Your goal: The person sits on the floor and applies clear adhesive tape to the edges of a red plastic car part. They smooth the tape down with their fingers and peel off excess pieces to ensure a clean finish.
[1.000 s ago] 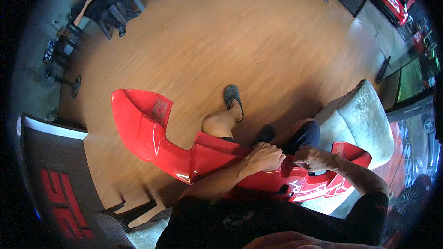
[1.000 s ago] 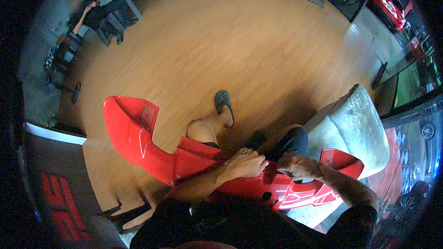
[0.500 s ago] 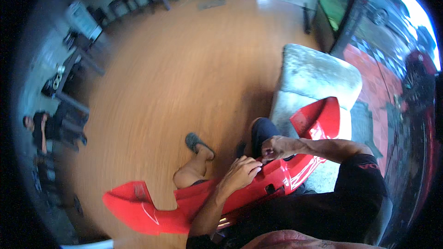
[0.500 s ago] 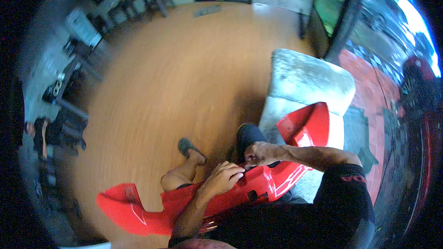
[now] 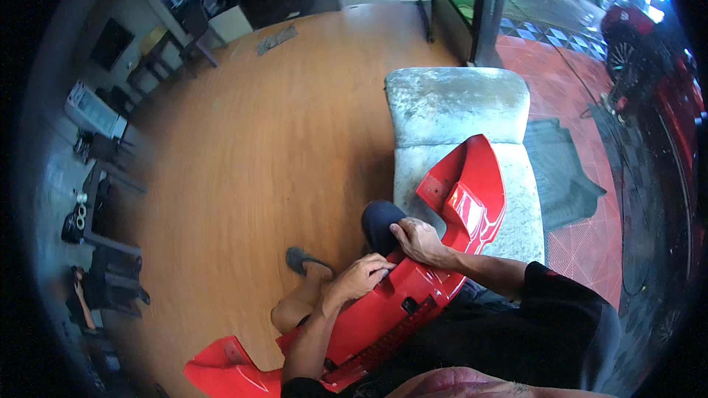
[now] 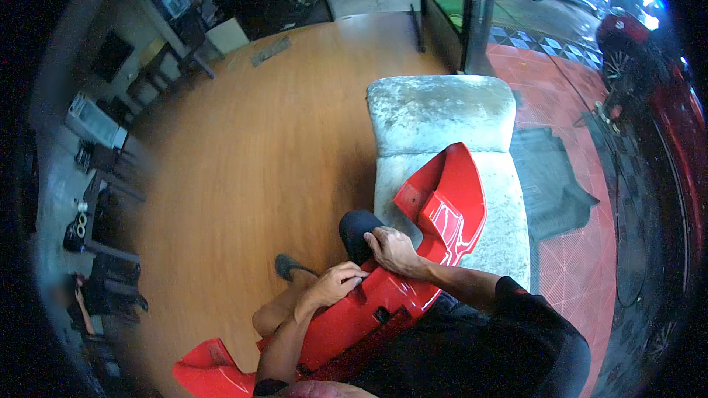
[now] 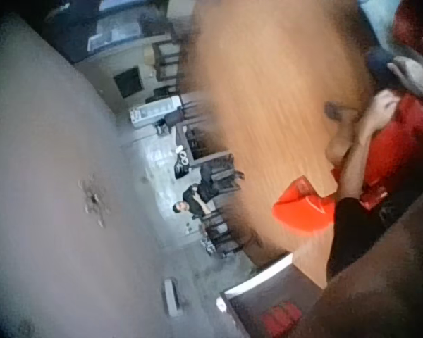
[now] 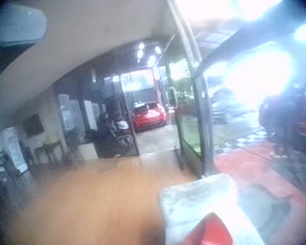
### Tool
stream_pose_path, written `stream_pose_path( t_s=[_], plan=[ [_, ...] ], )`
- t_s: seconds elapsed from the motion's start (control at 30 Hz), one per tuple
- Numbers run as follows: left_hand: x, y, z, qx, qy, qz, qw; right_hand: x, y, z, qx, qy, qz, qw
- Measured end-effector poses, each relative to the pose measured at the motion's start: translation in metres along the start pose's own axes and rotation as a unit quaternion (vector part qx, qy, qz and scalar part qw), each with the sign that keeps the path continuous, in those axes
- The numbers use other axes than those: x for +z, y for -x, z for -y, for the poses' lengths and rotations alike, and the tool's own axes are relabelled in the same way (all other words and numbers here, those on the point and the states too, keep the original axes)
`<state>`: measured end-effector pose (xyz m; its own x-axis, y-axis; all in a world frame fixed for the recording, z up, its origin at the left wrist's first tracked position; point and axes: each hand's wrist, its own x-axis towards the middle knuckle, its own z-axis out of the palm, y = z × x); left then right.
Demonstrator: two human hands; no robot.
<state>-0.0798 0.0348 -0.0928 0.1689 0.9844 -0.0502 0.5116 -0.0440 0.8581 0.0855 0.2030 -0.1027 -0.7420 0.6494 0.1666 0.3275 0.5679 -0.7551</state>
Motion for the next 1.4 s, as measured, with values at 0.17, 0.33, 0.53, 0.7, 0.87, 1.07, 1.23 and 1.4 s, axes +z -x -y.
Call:
stream_pose_path(
  t_s=[0.17,0.33,0.53,0.7,0.87,1.07,1.23,1.4],
  plan=[
    [-0.016,-0.008,-0.006,0.006,-0.022,0.023,0.999,0.009,-0.018,0.009,-0.005,-0.007,0.005,1.000],
    [-0.004,0.002,-0.002,-0.019,-0.012,-0.010,1.000,0.019,-0.022,0.011,-0.009,-0.011,-0.006,1.000],
    [0.010,-0.008,0.001,0.009,-0.041,-0.043,0.998,0.029,-0.026,-0.006,0.018,-0.003,-0.023,1.000],
    [0.014,-0.013,0.014,0.020,-0.044,-0.056,0.997,0.034,-0.029,-0.005,0.016,0.014,-0.020,1.000],
    [0.014,-0.013,0.010,-0.022,-0.058,-0.037,0.997,0.036,-0.029,-0.008,0.039,-0.022,-0.019,0.999],
    [0.012,-0.002,-0.003,-0.064,0.015,-0.075,0.995,0.037,-0.029,-0.003,0.030,-0.008,-0.027,0.999],
    [0.011,0.004,-0.002,-0.030,0.008,-0.087,0.996,0.035,-0.032,0.007,0.021,0.007,-0.037,0.999],
    [0.009,0.008,-0.012,-0.020,0.012,-0.139,0.990,0.037,-0.034,0.000,0.007,0.043,-0.045,0.998]
  ],
)
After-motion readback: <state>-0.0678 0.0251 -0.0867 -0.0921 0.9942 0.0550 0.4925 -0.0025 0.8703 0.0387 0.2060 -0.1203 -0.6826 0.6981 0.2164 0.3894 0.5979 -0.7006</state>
